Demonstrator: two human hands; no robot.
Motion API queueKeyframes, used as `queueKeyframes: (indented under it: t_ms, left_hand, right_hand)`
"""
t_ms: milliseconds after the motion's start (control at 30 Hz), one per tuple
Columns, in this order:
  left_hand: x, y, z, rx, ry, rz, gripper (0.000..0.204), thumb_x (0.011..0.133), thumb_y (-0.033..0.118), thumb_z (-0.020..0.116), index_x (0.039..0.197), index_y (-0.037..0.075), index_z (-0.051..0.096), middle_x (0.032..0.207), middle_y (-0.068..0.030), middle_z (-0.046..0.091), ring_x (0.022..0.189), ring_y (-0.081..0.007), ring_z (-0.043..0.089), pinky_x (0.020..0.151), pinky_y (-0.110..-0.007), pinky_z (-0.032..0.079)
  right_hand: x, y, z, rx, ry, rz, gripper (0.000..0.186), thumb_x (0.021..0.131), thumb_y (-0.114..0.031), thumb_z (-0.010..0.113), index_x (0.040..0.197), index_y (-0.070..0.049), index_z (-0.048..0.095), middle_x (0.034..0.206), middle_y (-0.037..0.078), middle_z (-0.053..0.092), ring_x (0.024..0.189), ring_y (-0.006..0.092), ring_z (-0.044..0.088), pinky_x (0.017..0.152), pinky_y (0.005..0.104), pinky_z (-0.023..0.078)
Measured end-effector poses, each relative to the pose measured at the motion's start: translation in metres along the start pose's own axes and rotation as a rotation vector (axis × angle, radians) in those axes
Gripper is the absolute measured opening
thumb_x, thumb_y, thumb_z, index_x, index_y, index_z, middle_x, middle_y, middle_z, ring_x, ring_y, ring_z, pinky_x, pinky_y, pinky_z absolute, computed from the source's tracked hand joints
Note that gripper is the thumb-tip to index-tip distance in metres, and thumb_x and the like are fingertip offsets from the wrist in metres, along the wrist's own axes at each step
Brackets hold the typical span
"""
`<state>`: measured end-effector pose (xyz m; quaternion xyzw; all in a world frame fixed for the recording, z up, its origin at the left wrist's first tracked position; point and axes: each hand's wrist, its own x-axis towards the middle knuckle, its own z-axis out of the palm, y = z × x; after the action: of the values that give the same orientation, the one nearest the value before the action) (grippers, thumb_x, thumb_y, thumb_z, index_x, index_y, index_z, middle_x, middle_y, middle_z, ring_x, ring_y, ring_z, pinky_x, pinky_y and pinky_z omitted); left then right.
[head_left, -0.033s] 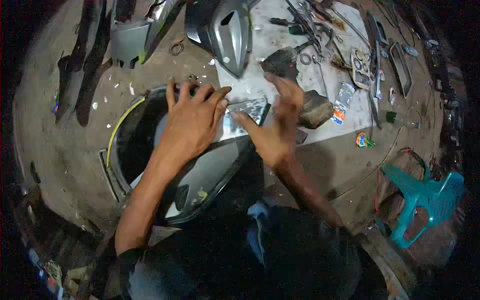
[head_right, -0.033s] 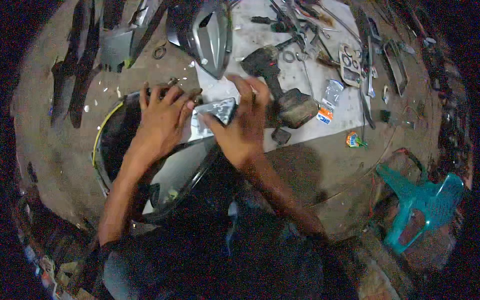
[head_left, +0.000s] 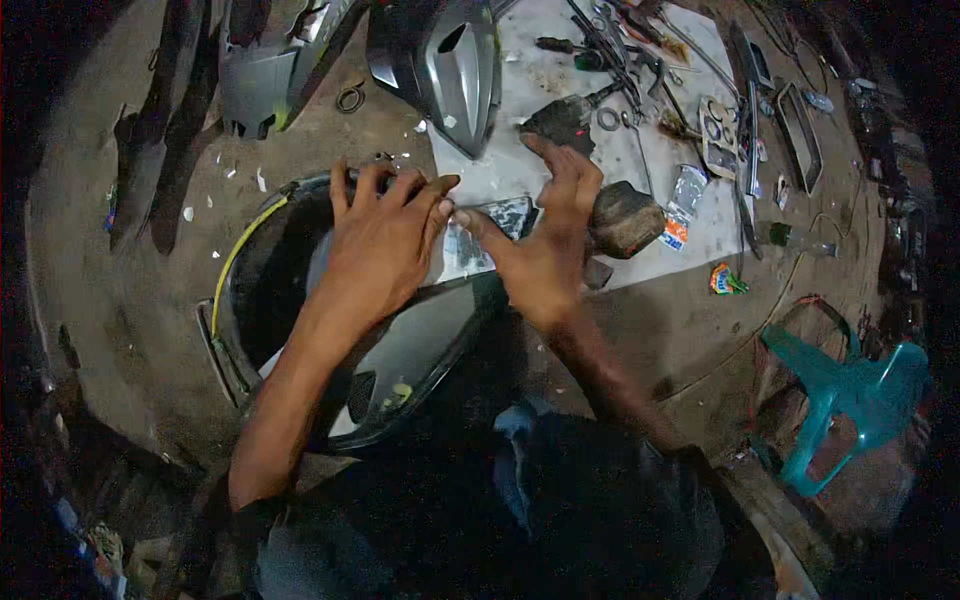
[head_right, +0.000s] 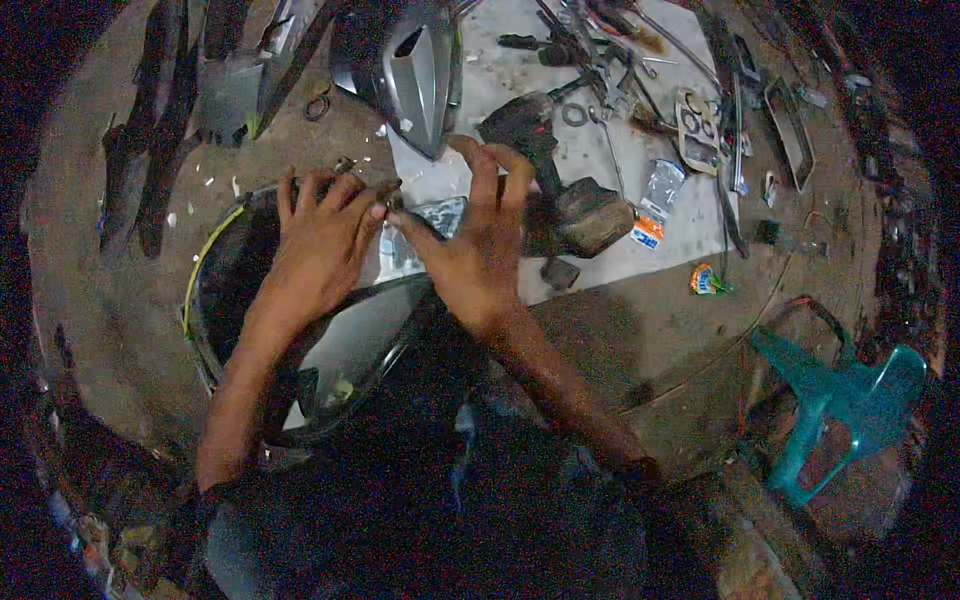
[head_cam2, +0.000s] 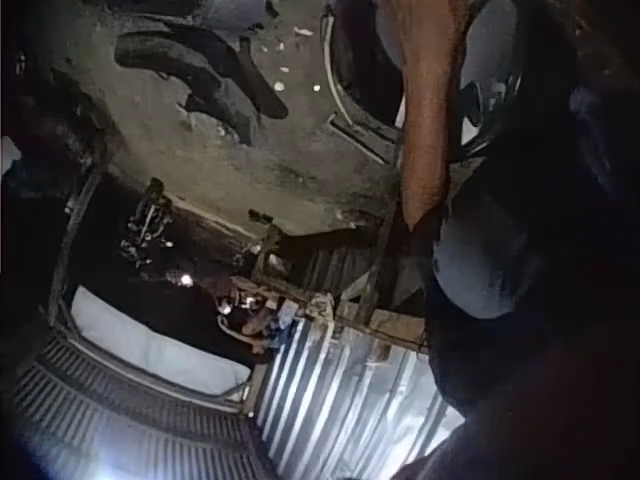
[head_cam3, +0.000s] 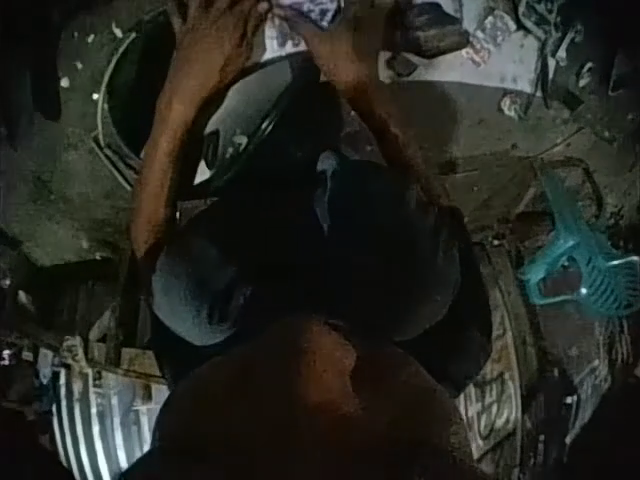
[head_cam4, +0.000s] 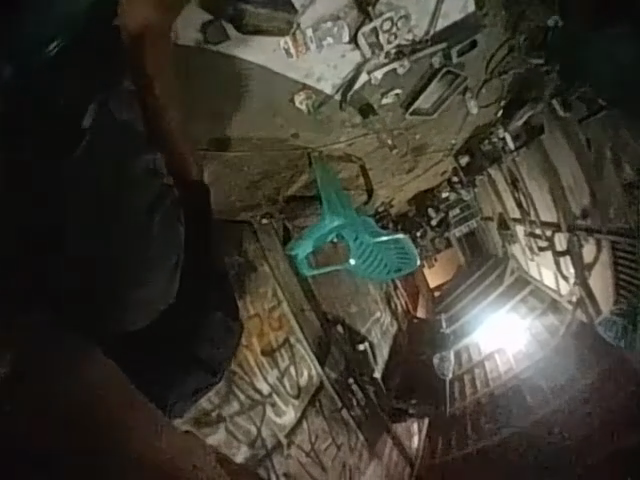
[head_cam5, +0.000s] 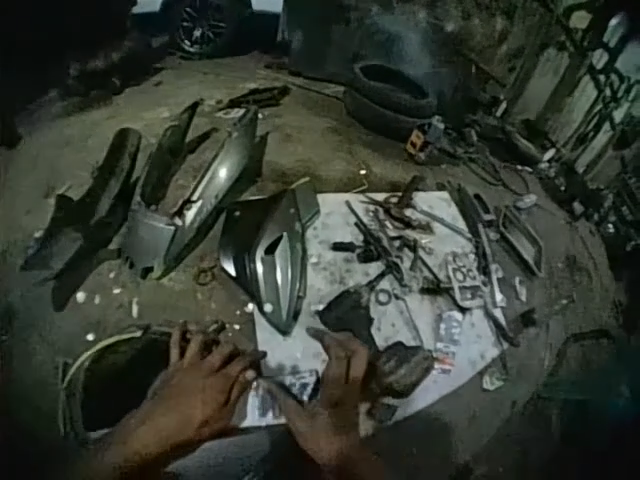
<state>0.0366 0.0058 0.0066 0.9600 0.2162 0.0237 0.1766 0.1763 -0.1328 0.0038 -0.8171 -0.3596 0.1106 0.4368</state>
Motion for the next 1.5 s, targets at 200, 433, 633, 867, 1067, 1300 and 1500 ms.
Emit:
queueKeyframes:
  t_ms: [200,433,633,867,1067,1300,1500]
  left_hand:
    - [0.002,-0.003,-0.006,-0.016,-0.027,0.003,0.039,0.114,0.033,0.049,0.142,0.014,0.070,0.130,-0.0122,0.067,0.135,-0.0418,0.053,0.126,-0.072,0.019]
    - [0.000,-0.003,-0.005,-0.001,-0.040,-0.002,0.040,0.115,0.032,0.047,0.145,0.016,0.067,0.130,-0.0128,0.067,0.136,-0.0425,0.052,0.126,-0.073,0.019]
    - [0.000,-0.003,-0.006,0.036,-0.014,0.014,0.039,0.114,0.033,0.049,0.143,0.016,0.069,0.132,-0.0134,0.066,0.135,-0.0435,0.053,0.124,-0.073,0.021]
    - [0.000,-0.004,-0.010,0.026,-0.042,0.013,0.043,0.116,0.034,0.045,0.150,0.017,0.064,0.134,-0.0152,0.064,0.140,-0.0436,0.048,0.126,-0.072,0.017]
    - [0.003,0.003,-0.010,-0.014,-0.057,0.002,0.040,0.116,0.034,0.045,0.145,0.016,0.067,0.134,-0.0134,0.065,0.140,-0.0432,0.049,0.127,-0.072,0.015]
    - [-0.004,-0.006,-0.010,-0.002,-0.037,0.007,0.033,0.115,0.030,0.049,0.134,0.014,0.070,0.131,-0.0115,0.067,0.137,-0.0392,0.052,0.127,-0.072,0.015]
    - [0.007,0.002,-0.023,-0.429,-0.052,0.056,0.026,0.110,0.014,0.057,0.133,0.010,0.069,0.119,-0.0134,0.075,0.123,-0.0330,0.068,0.132,-0.058,0.020]
  right_hand:
    - [-0.019,0.007,-0.002,-0.081,-0.018,-0.084,0.090,0.075,-0.017,0.098,0.150,-0.007,0.049,0.144,0.019,0.046,0.136,0.0380,0.044,0.113,0.0493,0.041]
    - [-0.022,-0.001,-0.005,-0.002,-0.060,0.006,0.096,0.075,-0.014,0.097,0.155,-0.008,0.044,0.143,0.020,0.044,0.138,0.0382,0.044,0.116,0.0490,0.040]
    - [-0.002,0.002,0.009,-0.012,0.042,-0.067,0.090,0.077,-0.017,0.095,0.152,-0.005,0.048,0.144,0.025,0.041,0.136,0.0466,0.046,0.115,0.0539,0.042]
    - [0.003,-0.006,0.009,-0.019,0.044,-0.067,0.082,0.082,-0.016,0.091,0.150,-0.002,0.048,0.143,0.025,0.042,0.135,0.0472,0.048,0.115,0.0533,0.043]
    - [-0.012,0.000,-0.004,-0.019,0.018,-0.045,0.070,0.086,-0.017,0.089,0.145,-0.002,0.054,0.137,0.025,0.045,0.132,0.0436,0.049,0.113,0.0512,0.043]
    - [0.013,0.013,-0.038,0.080,0.005,0.281,0.063,0.090,-0.019,0.086,0.146,-0.009,0.060,0.123,0.015,0.059,0.102,0.0310,0.061,0.093,0.0433,0.053]
    - [-0.016,-0.001,-0.031,0.190,-0.106,0.214,0.057,0.084,-0.028,0.091,0.135,-0.011,0.072,0.105,0.009,0.066,0.084,0.0244,0.060,0.076,0.0380,0.051]
